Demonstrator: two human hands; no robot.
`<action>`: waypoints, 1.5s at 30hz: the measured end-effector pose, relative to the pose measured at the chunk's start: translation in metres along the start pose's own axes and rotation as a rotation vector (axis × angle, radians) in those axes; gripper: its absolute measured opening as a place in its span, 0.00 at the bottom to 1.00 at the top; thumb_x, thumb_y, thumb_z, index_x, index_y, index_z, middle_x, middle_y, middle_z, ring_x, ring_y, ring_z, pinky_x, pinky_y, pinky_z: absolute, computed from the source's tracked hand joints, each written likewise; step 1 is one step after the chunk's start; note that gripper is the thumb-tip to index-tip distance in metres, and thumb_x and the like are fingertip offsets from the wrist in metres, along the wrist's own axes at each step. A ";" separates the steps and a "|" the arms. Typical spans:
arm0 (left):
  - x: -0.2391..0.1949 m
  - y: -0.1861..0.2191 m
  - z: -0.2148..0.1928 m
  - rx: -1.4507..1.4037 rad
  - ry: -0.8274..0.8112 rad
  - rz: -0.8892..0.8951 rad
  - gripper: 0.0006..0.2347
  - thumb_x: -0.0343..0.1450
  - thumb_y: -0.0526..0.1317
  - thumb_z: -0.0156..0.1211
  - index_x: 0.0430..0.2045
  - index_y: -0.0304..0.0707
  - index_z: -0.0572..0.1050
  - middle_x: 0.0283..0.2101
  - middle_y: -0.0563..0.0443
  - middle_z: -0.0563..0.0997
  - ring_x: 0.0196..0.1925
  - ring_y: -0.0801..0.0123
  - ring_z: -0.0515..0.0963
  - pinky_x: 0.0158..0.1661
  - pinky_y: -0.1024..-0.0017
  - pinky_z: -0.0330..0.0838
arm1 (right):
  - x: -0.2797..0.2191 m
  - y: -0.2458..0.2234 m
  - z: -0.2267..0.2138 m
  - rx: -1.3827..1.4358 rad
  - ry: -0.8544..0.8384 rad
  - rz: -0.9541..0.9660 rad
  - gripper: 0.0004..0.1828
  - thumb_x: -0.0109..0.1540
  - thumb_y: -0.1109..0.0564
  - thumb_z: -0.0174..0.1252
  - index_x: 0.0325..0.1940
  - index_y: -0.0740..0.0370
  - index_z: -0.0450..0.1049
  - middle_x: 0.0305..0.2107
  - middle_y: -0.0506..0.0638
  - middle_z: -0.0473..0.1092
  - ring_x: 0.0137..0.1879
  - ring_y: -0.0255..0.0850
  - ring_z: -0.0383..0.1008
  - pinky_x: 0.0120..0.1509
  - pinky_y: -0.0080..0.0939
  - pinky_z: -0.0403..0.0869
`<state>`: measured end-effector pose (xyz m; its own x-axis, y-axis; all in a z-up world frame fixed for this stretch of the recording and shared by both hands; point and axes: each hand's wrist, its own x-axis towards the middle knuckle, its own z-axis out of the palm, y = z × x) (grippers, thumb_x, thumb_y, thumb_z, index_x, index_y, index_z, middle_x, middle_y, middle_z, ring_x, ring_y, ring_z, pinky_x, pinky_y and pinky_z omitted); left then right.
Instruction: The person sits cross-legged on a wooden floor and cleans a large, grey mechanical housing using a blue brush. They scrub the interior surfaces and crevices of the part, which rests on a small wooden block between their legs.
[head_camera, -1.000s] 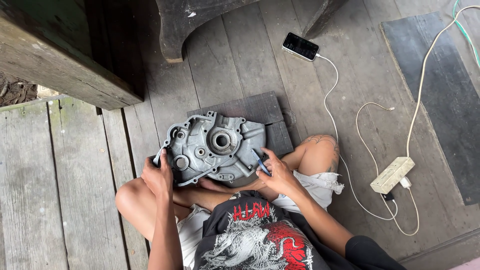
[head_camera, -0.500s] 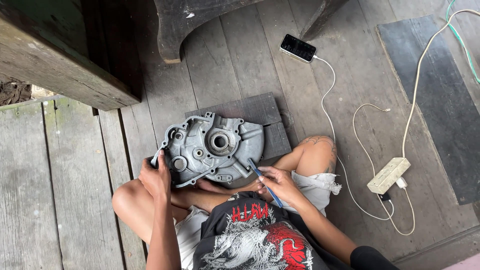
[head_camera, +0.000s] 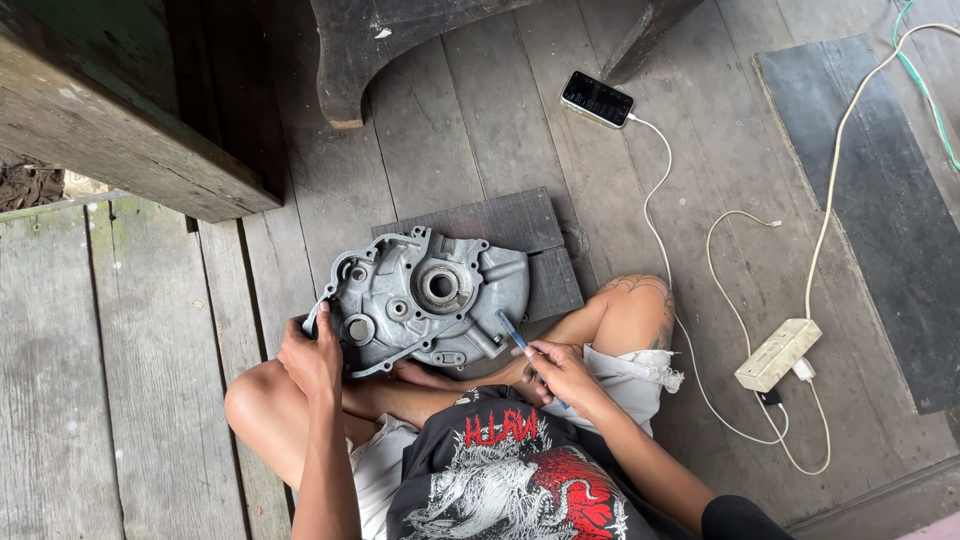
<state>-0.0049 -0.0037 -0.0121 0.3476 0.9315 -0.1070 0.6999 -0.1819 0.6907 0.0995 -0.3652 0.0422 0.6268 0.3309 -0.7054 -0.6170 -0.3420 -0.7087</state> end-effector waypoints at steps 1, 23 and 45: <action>-0.001 0.002 -0.001 0.000 0.001 0.000 0.20 0.73 0.59 0.64 0.39 0.38 0.81 0.33 0.29 0.82 0.42 0.32 0.82 0.42 0.45 0.73 | 0.005 0.004 -0.003 -0.001 -0.001 -0.001 0.18 0.69 0.53 0.53 0.57 0.69 0.73 0.23 0.60 0.73 0.16 0.37 0.68 0.13 0.35 0.74; -0.001 0.001 0.000 -0.009 0.008 -0.002 0.19 0.73 0.57 0.66 0.39 0.38 0.82 0.32 0.29 0.82 0.40 0.33 0.82 0.39 0.47 0.73 | -0.003 -0.008 -0.011 -0.254 0.022 -0.054 0.14 0.66 0.56 0.50 0.40 0.67 0.79 0.14 0.56 0.69 0.14 0.35 0.62 0.13 0.31 0.66; 0.000 -0.001 0.000 -0.044 0.015 0.035 0.18 0.74 0.55 0.66 0.31 0.37 0.82 0.25 0.30 0.79 0.34 0.35 0.81 0.34 0.53 0.71 | 0.005 -0.006 -0.011 -0.658 0.111 -0.185 0.22 0.67 0.47 0.52 0.21 0.56 0.74 0.13 0.53 0.69 0.27 0.44 0.70 0.35 0.42 0.71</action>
<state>-0.0057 -0.0039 -0.0131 0.3618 0.9294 -0.0722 0.6591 -0.2003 0.7249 0.1117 -0.3717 0.0427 0.7604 0.3555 -0.5436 -0.1001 -0.7628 -0.6388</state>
